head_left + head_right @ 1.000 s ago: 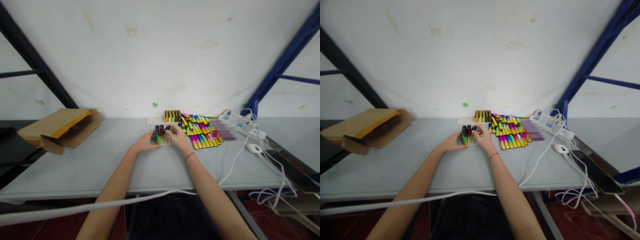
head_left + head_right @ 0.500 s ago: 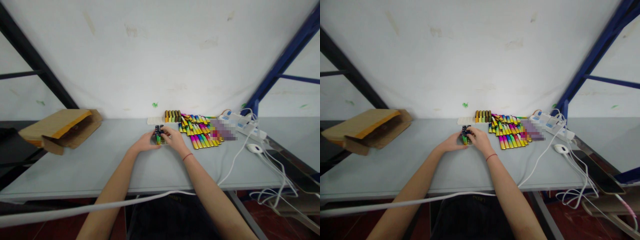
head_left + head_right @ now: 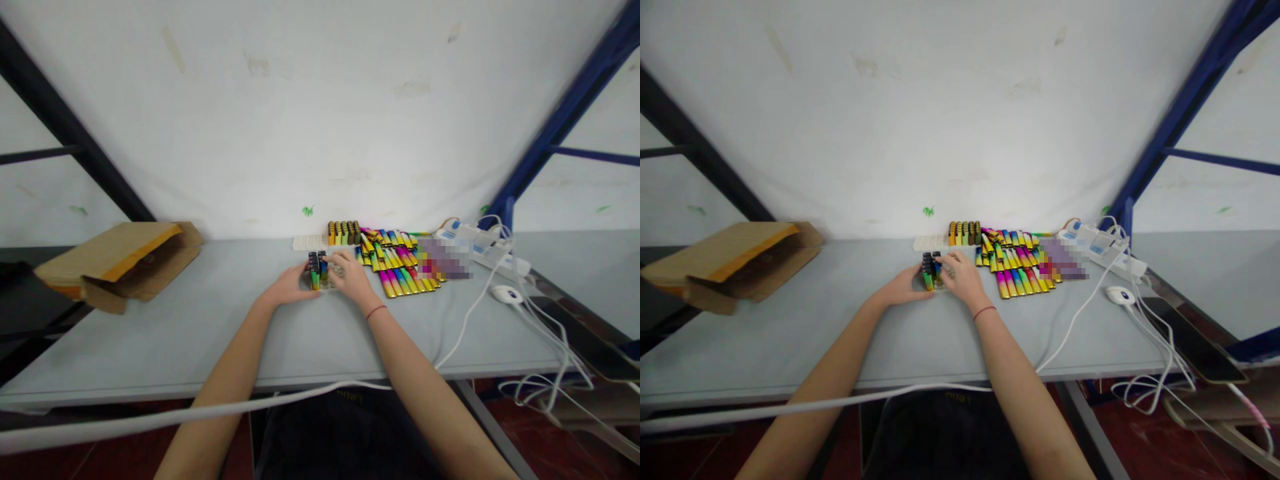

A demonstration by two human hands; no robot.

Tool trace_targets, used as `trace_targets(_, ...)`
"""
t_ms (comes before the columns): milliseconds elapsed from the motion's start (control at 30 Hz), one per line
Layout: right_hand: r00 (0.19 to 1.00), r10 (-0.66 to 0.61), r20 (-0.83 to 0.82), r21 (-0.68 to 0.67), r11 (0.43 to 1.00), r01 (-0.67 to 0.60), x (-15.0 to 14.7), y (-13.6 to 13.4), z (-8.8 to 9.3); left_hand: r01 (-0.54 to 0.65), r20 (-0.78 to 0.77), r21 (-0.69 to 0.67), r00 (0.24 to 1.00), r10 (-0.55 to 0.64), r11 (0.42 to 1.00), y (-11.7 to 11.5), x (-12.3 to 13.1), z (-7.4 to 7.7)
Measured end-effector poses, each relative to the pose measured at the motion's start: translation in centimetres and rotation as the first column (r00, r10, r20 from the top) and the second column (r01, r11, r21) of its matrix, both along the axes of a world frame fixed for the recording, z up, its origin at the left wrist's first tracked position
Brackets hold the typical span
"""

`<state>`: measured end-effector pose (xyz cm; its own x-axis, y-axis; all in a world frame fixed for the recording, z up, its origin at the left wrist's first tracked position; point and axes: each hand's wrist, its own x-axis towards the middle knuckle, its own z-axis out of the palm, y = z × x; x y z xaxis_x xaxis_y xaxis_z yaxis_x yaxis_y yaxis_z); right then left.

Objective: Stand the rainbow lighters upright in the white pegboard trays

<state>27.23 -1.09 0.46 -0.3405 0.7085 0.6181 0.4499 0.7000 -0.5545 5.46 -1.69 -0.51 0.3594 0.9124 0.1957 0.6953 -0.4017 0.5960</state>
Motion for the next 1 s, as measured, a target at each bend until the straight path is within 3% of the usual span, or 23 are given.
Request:
trace_targets(100,1.000,-0.011,-0.006,0.036,0.999,0.012,0.7,0.4,0.1,0.008,0.001,-0.002,1.000,-0.008,1.000,0.0,0.0,0.0)
trace_targets(133,0.998,-0.059,-0.014,0.036,0.998,0.059,1.2,0.6,0.2,0.007,0.001,-0.003,1.000,-0.007,1.000,0.0,-0.1,0.1)
trace_targets(200,0.957,-0.286,-0.043,0.017,0.958,0.287,2.5,1.1,0.4,0.002,-0.004,-0.004,1.000,-0.002,1.000,0.0,-0.1,0.1)
trace_targets(233,0.890,-0.453,-0.053,-0.010,0.891,0.453,3.4,1.3,0.5,0.001,-0.009,-0.004,1.000,-0.001,1.000,0.0,-0.1,0.1)
trace_targets(300,0.668,-0.744,-0.015,-0.094,0.666,0.740,5.3,1.6,0.4,0.002,-0.020,-0.007,1.000,-0.002,1.000,-0.1,-0.2,0.1)
trace_targets(367,0.497,-0.865,0.073,-0.147,0.483,0.863,7.0,1.9,0.1,-0.001,-0.024,-0.012,1.000,0.000,1.000,-0.1,-0.2,0.1)
trace_targets(433,0.436,-0.887,0.150,-0.173,0.410,0.895,8.3,2.0,-0.4,-0.007,-0.021,-0.016,1.000,0.006,1.000,-0.1,-0.2,0.1)
trace_targets(700,0.400,-0.882,0.247,-0.205,0.356,0.912,9.0,2.4,-0.7,-0.012,0.002,-0.016,1.000,0.012,1.000,-0.1,-0.1,0.3)
trace_targets(767,0.443,-0.863,0.242,-0.195,0.405,0.894,9.2,2.7,-0.5,-0.019,0.005,-0.017,1.000,0.019,1.000,-0.2,-0.1,0.3)
trace_targets(900,0.576,-0.791,0.205,-0.143,0.558,0.817,9.6,3.3,-0.6,-0.017,-0.006,-0.018,1.000,0.017,1.000,-0.3,-0.1,0.4)
trace_targets(1000,0.569,-0.787,0.236,-0.138,0.553,0.822,9.6,3.3,-0.9,-0.003,-0.018,-0.022,1.000,0.002,1.000,-0.3,0.0,0.5)
